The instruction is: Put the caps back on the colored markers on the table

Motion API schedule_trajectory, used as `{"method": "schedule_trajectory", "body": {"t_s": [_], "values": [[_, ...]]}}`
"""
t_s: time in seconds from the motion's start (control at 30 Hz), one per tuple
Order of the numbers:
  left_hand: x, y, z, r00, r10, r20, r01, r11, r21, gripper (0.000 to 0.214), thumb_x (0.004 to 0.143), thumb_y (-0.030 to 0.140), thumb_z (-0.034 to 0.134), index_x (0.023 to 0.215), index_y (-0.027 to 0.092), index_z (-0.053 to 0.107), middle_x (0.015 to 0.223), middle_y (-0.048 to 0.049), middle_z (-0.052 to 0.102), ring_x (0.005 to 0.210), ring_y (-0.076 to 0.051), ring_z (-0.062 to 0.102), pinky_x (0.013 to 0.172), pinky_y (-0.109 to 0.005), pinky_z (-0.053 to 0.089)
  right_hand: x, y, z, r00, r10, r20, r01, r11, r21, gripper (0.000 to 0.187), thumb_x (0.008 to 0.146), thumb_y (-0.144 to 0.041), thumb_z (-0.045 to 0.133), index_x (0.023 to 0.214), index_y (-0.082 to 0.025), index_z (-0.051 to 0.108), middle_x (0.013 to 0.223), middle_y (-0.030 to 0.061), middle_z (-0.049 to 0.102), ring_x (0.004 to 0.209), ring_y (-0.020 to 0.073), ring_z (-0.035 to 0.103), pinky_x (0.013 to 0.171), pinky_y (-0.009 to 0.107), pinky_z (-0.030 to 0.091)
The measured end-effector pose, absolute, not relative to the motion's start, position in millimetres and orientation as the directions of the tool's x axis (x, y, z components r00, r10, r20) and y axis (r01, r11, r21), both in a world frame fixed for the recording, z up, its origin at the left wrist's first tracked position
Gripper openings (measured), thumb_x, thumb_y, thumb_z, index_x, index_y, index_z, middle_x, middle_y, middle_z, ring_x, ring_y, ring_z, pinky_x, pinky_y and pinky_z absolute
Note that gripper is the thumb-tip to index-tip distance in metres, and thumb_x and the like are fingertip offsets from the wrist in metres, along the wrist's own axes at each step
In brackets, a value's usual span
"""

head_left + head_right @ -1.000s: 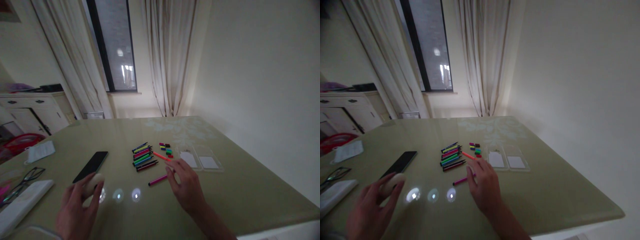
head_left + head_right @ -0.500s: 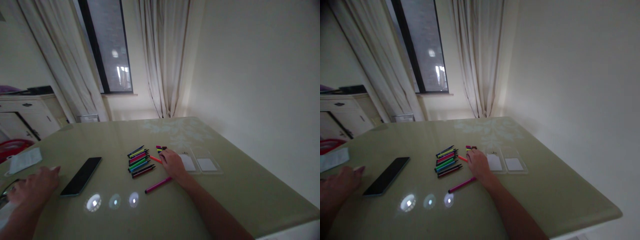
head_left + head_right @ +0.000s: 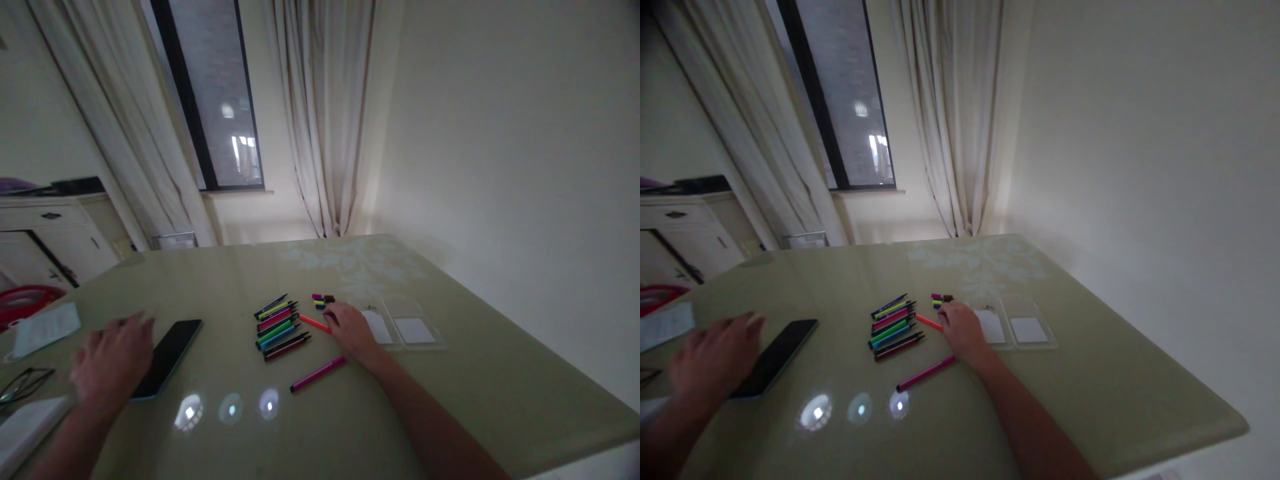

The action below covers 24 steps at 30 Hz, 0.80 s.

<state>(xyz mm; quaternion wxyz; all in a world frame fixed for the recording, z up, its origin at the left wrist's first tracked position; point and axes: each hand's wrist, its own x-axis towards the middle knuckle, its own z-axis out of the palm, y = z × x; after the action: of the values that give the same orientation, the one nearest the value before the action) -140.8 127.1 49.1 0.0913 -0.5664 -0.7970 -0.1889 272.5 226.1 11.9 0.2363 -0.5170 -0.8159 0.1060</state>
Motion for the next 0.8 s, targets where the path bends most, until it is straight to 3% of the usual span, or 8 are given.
{"method": "schedule_trajectory", "body": {"t_s": [0.07,0.17,0.23,0.33,0.6,0.8], "values": [[-90,138,56,-0.312,0.846,0.432,0.950,0.282,0.134,0.050,0.104,0.040,0.030,0.130,0.010,0.059,0.128,-0.0187,0.064,0.124,-0.041,0.056,0.100,-0.058,0.044,275,227,13,-0.372,0.891,0.261,0.786,0.452,-0.423,0.017,0.097,-0.020,0.055,0.093,-0.018,0.072,0.100,0.0068,0.072,0.094,0.0186,0.064,0.082,0.026,0.043],[-11,157,55,0.016,0.926,0.378,0.987,-0.074,0.140,0.037,0.101,0.039,0.041,0.114,0.018,0.069,0.116,-0.0123,0.071,0.109,-0.029,0.064,0.099,-0.044,0.047,277,229,12,-0.401,0.881,0.251,0.776,0.472,-0.418,0.013,0.093,-0.020,0.060,0.090,-0.019,0.073,0.098,0.0063,0.071,0.094,0.0187,0.064,0.082,0.026,0.043],[31,166,48,0.142,0.949,0.282,0.965,-0.197,0.174,0.030,0.100,0.037,0.046,0.107,0.022,0.070,0.113,-0.0095,0.072,0.108,-0.028,0.064,0.098,-0.042,0.047,279,230,10,-0.416,0.876,0.245,0.780,0.482,-0.399,0.013,0.091,-0.020,0.062,0.088,-0.019,0.074,0.098,0.0066,0.071,0.094,0.0188,0.064,0.081,0.026,0.043],[67,175,32,0.247,0.947,0.207,0.926,-0.294,0.236,0.029,0.092,0.040,0.063,0.114,0.023,0.066,0.125,-0.0098,0.067,0.120,-0.028,0.059,0.103,-0.041,0.044,281,231,5,-0.425,0.877,0.225,0.802,0.480,-0.355,0.014,0.092,-0.021,0.062,0.089,-0.019,0.075,0.096,0.0072,0.072,0.093,0.0193,0.064,0.080,0.026,0.043],[59,185,-13,0.251,0.947,0.200,0.847,-0.315,0.429,0.020,0.094,0.036,0.060,0.105,0.022,0.069,0.114,-0.0095,0.069,0.112,-0.029,0.062,0.097,-0.043,0.048,286,232,5,-0.443,0.881,0.165,0.808,0.472,-0.353,0.016,0.091,-0.021,0.061,0.096,-0.021,0.076,0.098,0.0066,0.074,0.093,0.0200,0.066,0.080,0.026,0.043],[52,191,-25,0.230,0.934,0.275,0.809,-0.340,0.479,0.019,0.092,0.033,0.063,0.107,0.023,0.070,0.114,-0.0088,0.069,0.112,-0.029,0.061,0.099,-0.045,0.048,290,232,8,-0.430,0.893,0.133,0.803,0.446,-0.397,0.018,0.082,-0.015,0.064,0.096,-0.019,0.076,0.094,0.0069,0.075,0.089,0.0207,0.066,0.075,0.027,0.042]]}}
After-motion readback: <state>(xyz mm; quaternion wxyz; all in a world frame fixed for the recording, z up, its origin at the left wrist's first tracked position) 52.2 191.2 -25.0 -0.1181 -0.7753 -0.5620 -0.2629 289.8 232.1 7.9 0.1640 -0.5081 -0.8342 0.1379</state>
